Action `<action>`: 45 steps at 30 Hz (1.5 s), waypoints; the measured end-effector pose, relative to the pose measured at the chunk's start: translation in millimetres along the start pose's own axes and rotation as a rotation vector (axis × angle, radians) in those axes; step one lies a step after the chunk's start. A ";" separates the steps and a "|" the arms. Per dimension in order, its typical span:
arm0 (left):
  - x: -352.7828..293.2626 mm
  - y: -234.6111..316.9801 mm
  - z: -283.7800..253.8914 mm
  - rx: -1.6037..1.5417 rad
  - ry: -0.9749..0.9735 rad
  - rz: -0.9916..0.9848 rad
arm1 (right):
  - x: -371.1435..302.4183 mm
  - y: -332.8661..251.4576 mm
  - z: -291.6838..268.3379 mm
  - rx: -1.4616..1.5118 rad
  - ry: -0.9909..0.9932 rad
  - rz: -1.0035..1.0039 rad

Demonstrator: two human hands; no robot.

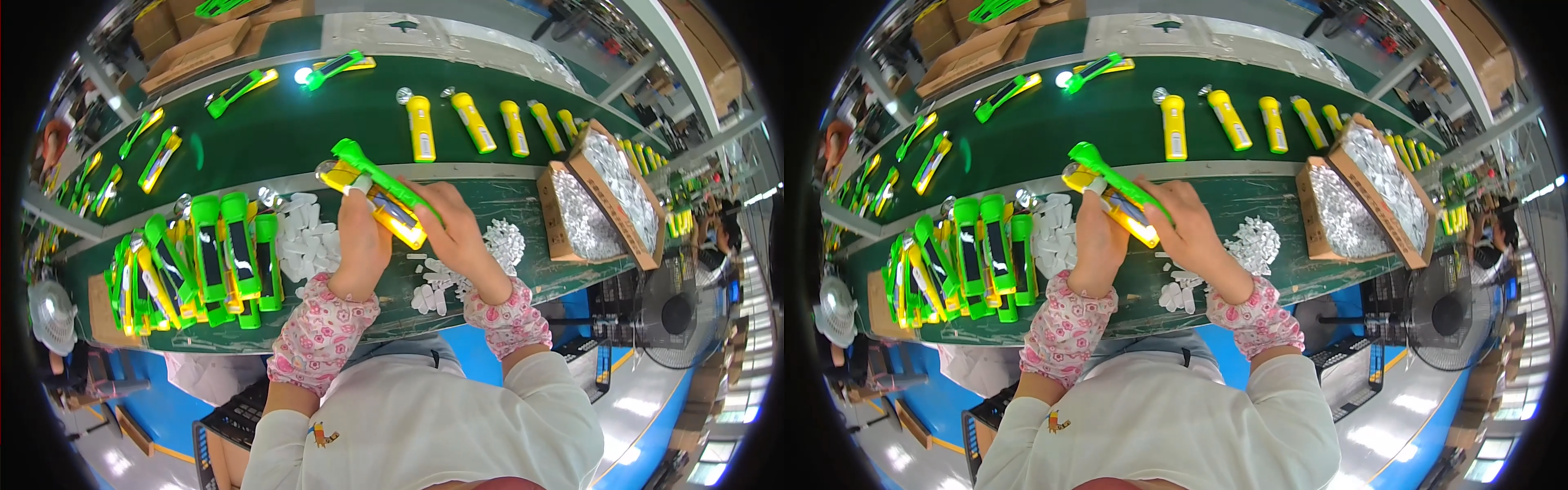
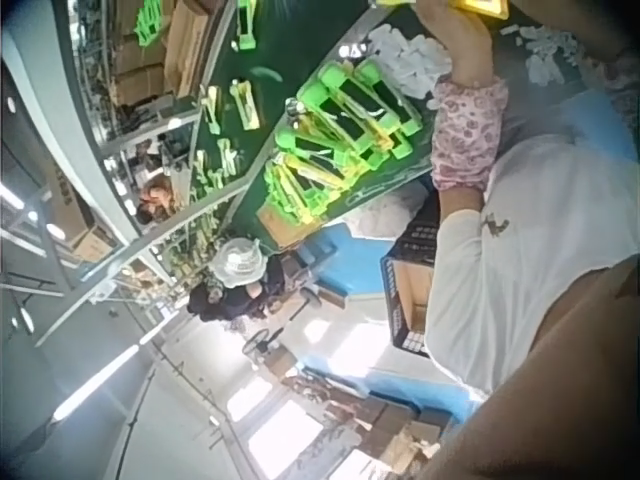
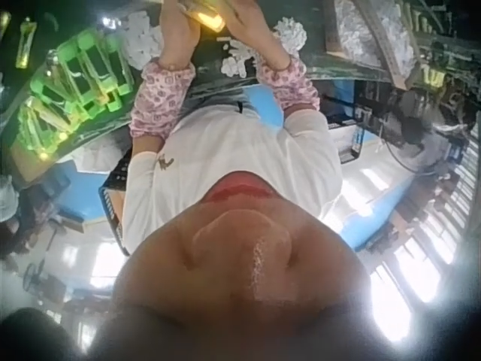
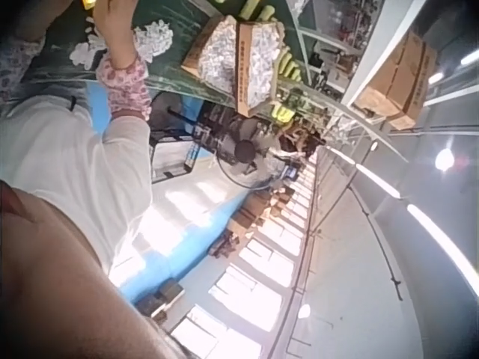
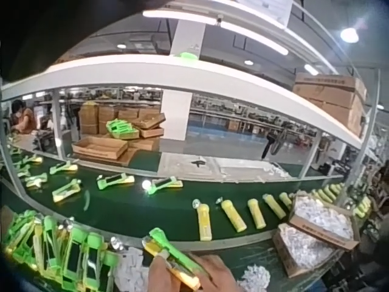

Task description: Assembling internal components into flashlight housings on a factory production line.

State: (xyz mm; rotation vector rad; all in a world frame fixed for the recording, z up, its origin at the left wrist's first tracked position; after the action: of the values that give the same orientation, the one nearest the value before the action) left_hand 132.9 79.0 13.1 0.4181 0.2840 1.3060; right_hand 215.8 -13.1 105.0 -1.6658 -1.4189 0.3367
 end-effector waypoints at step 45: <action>12.0 7.1 -52.7 -0.210 -0.014 -0.369 | -86.1 116.7 16.7 -0.470 -0.300 -0.024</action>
State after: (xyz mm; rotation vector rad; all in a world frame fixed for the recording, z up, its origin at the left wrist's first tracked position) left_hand 107.0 99.4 -30.4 0.1845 0.1983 0.9587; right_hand 253.6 -75.9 -21.2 -2.0329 -1.8456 0.2587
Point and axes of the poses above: each hand's wrist, its own x-axis towards the middle knuckle, its own z-axis out of the palm, y = z × x, the point moved 9 cm from there along x, towards the middle knuckle, and after that the axes turned 14 degrees about z, right-handed, at the moved point
